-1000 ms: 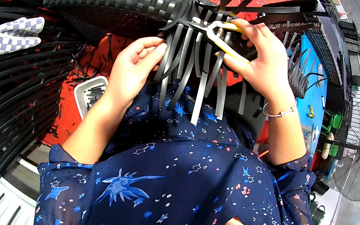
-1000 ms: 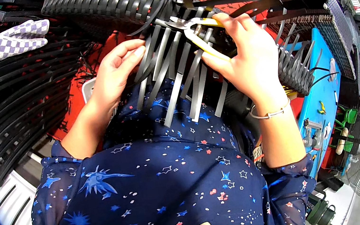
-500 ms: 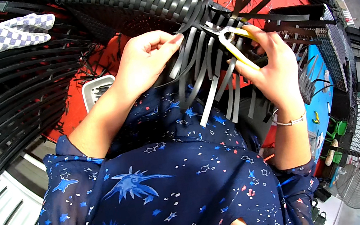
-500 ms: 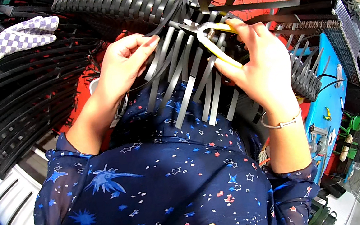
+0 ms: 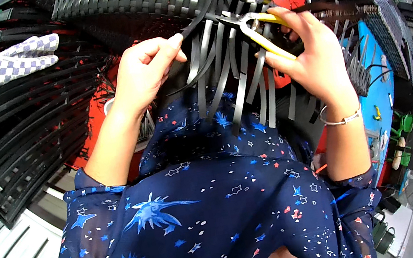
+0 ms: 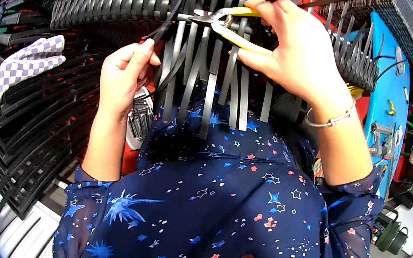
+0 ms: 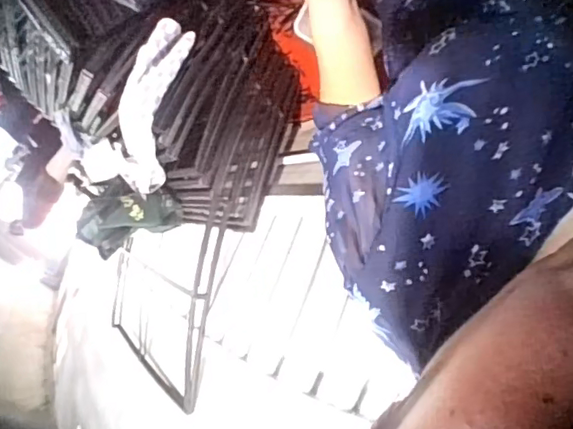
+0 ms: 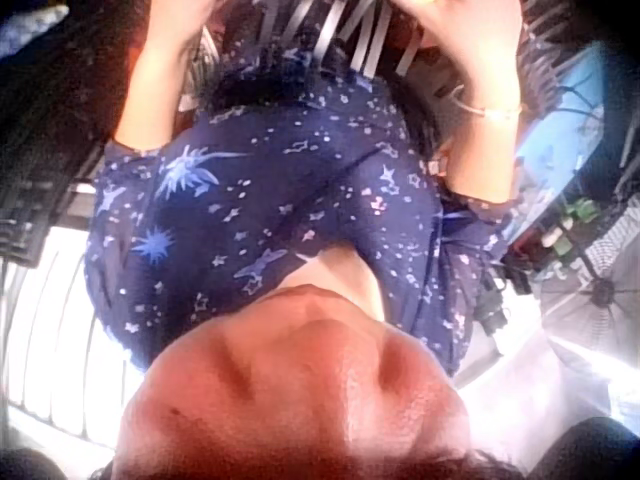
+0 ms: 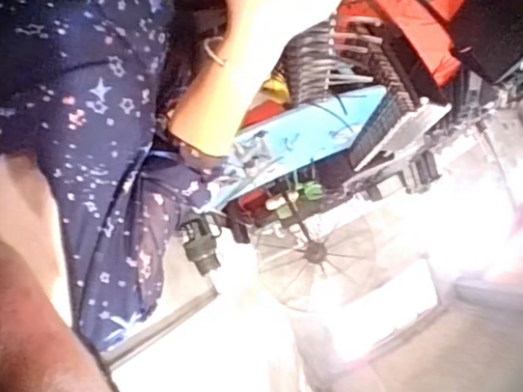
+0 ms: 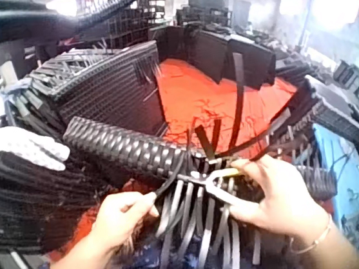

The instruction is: The person uses yellow-handled pliers to trim the ends of black plastic strips attached to a large woven circular frame. They systematically cut the strips to a uniform length and then adjust the remaining pieces by hand.

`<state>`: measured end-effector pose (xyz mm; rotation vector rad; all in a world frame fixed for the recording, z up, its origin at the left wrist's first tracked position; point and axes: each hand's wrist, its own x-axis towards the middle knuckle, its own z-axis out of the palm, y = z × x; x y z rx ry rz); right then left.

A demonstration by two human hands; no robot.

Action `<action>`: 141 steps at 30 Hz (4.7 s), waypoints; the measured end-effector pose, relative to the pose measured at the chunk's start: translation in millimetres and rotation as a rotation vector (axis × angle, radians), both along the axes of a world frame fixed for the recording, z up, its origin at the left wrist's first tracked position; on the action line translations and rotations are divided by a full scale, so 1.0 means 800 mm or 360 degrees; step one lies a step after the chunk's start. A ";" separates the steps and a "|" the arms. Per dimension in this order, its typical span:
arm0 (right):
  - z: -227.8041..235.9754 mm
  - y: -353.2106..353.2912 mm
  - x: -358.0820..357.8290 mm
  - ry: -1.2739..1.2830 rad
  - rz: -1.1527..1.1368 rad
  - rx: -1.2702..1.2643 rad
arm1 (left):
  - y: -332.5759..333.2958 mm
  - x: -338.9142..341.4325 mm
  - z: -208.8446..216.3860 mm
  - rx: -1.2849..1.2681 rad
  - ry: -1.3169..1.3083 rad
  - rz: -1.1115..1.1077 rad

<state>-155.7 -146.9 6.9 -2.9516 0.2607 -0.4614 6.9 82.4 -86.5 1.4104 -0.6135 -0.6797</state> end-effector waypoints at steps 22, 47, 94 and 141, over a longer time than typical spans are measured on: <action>-0.011 -0.006 0.003 -0.0152 0.0026 0.0065 | -0.039 0.009 -0.070 -0.0081 -0.1088 0.0610; -0.017 -0.001 0.005 -0.0156 0.0021 0.0023 | -0.025 0.011 -0.020 -0.0287 -0.1444 0.0528; -0.015 0.010 0.006 -0.0086 -0.0027 0.0094 | -0.011 0.001 -0.057 -0.0510 -0.1808 0.0465; 0.005 0.004 0.012 0.0143 -0.0152 0.0260 | -0.025 0.002 -0.015 -0.0497 -0.0548 0.0353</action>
